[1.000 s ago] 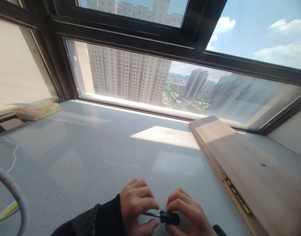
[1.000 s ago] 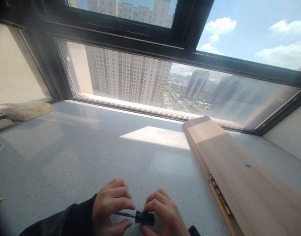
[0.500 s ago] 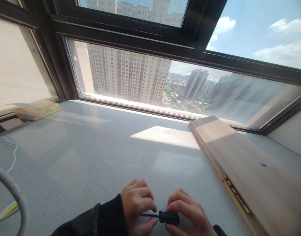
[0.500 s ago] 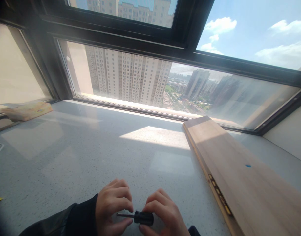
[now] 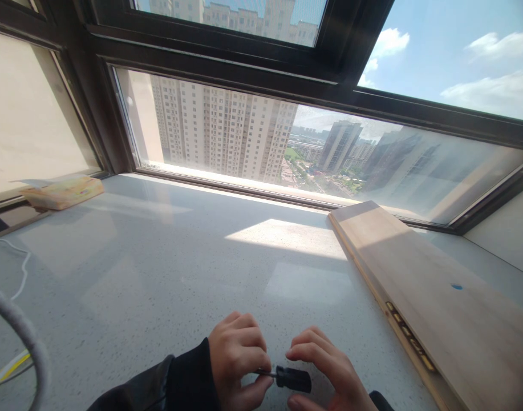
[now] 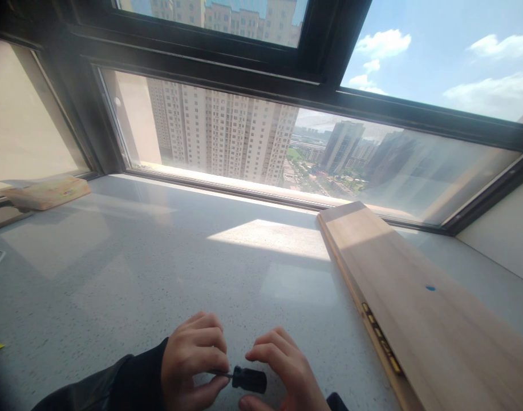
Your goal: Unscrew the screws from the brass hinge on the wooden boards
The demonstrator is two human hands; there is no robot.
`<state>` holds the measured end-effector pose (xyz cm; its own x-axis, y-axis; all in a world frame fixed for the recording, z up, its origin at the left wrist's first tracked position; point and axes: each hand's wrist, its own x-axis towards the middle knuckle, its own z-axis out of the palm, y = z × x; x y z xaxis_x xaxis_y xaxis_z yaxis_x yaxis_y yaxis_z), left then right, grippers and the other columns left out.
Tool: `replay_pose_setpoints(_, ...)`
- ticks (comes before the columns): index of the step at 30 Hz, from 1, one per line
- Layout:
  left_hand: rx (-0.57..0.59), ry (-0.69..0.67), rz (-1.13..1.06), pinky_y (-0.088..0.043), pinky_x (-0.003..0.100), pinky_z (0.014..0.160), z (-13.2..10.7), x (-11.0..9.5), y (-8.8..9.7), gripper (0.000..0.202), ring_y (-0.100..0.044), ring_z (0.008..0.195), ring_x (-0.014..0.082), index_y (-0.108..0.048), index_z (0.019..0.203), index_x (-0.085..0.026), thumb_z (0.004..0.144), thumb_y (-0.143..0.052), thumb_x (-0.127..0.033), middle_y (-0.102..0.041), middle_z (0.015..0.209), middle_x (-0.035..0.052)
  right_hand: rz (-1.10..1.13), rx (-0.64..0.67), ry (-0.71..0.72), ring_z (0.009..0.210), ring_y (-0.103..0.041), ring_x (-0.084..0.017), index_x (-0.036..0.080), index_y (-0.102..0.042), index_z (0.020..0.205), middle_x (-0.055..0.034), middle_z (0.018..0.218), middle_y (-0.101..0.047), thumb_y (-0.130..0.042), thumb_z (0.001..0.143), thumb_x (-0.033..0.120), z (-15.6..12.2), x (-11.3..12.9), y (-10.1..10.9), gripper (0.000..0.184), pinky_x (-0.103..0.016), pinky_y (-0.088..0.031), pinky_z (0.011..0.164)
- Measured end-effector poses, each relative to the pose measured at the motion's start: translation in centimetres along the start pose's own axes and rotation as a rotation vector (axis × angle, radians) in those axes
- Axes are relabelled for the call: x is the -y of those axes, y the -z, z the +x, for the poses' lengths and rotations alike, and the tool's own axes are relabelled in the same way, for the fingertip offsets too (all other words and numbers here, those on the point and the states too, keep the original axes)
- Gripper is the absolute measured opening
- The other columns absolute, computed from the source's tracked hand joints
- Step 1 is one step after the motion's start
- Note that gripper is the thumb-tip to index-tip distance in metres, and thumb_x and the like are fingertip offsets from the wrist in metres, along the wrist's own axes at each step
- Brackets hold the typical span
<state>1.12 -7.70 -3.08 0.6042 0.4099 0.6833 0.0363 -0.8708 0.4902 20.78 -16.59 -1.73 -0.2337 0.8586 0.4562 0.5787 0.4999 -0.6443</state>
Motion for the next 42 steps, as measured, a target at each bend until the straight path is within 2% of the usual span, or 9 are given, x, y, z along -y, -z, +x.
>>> replay_pose_setpoints(9, 0.021, 0.009, 0.001, -0.028, 0.029, 0.062, -0.17, 0.22, -0.06, 0.006, -0.051, 0.066, 0.0128, -0.06, 0.067, -0.019, 0.066, -0.065, -0.018, -0.062, 0.064, -0.0034, -0.011, 0.019, -0.019, 0.08, -0.057, -0.02, 0.022, -0.058, 0.102, -0.0067, 0.087, -0.061, -0.062, 0.082, 0.041, 0.15, -0.03, -0.01, 0.028, -0.033, -0.048, 0.071)
replay_pose_setpoints(14, -0.001, 0.008, -0.015, -0.028, 0.029, 0.062, -0.3, 0.3, -0.2, 0.006, -0.051, 0.067, 0.0129, -0.059, 0.068, -0.019, 0.068, -0.065, -0.018, -0.062, 0.065, -0.0031, -0.022, 0.101, -0.053, 0.083, -0.056, -0.02, 0.021, -0.058, 0.101, -0.0066, 0.089, -0.061, -0.065, 0.08, 0.039, -0.25, -0.6, -0.13, 0.029, -0.034, -0.047, 0.073)
replay_pose_setpoints(18, -0.004, 0.01, -0.035, -0.028, 0.029, 0.062, -0.28, 0.32, -0.19, 0.006, -0.051, 0.067, 0.013, -0.06, 0.068, -0.019, 0.068, -0.066, -0.019, -0.062, 0.065, -0.0032, -0.05, 0.159, -0.084, 0.083, -0.056, -0.019, 0.021, -0.058, 0.089, -0.0062, 0.089, -0.061, -0.064, 0.08, 0.03, 0.0, -0.65, -0.07, 0.014, -0.033, -0.047, 0.072)
replay_pose_setpoints(20, -0.007, 0.026, -0.041, -0.029, 0.029, 0.062, -0.21, 0.27, -0.13, 0.007, -0.052, 0.067, 0.0131, -0.06, 0.069, -0.02, 0.066, -0.066, -0.017, -0.062, 0.066, -0.0031, -0.057, 0.144, -0.083, 0.083, -0.056, -0.019, 0.02, -0.057, 0.085, -0.006, 0.088, -0.061, -0.062, 0.08, 0.024, 0.2, -0.48, 0.0, 0.008, -0.032, -0.047, 0.072)
replay_pose_setpoints(23, -0.011, 0.055, -0.036, -0.03, 0.029, 0.062, -0.14, 0.21, -0.05, 0.016, -0.053, 0.067, 0.0139, -0.063, 0.076, -0.021, 0.06, -0.068, -0.018, -0.063, 0.07, -0.0023, -0.047, 0.103, -0.054, 0.082, -0.056, -0.018, 0.02, -0.056, 0.085, -0.0061, 0.087, -0.061, -0.062, 0.079, 0.021, 0.27, -0.18, 0.1, 0.008, -0.032, -0.047, 0.071)
replay_pose_setpoints(30, 0.057, 0.086, -0.025, -0.032, 0.029, 0.065, -0.31, 0.37, -0.03, 0.028, -0.053, 0.071, 0.0145, -0.064, 0.078, -0.022, 0.052, -0.075, -0.019, -0.064, 0.073, -0.0034, 0.0, 0.056, -0.023, 0.082, -0.056, -0.018, 0.02, -0.057, 0.087, -0.0063, 0.087, -0.061, -0.062, 0.08, 0.022, 0.01, 0.09, 0.1, 0.009, -0.032, -0.047, 0.07)
replay_pose_setpoints(38, 0.106, 0.123, -0.018, -0.031, 0.028, 0.065, -0.35, 0.31, 0.13, 0.027, -0.054, 0.072, 0.0138, -0.064, 0.075, -0.022, 0.051, -0.076, -0.017, -0.064, 0.074, -0.0041, 0.019, 0.069, 0.001, 0.081, -0.055, -0.018, 0.02, -0.056, 0.09, -0.0055, 0.087, -0.06, -0.063, 0.08, 0.021, -0.11, -0.24, 0.01, 0.012, -0.031, -0.045, 0.068)
replay_pose_setpoints(42, 0.127, 0.136, -0.001, -0.031, 0.029, 0.065, -0.44, 0.41, 0.02, 0.017, -0.054, 0.072, 0.0139, -0.063, 0.07, -0.021, 0.057, -0.073, -0.017, -0.064, 0.071, -0.004, 0.024, 0.082, 0.004, 0.08, -0.055, -0.018, 0.02, -0.056, 0.089, -0.0049, 0.085, -0.06, -0.063, 0.08, 0.021, -0.22, -0.14, 0.06, 0.012, -0.032, -0.045, 0.068)
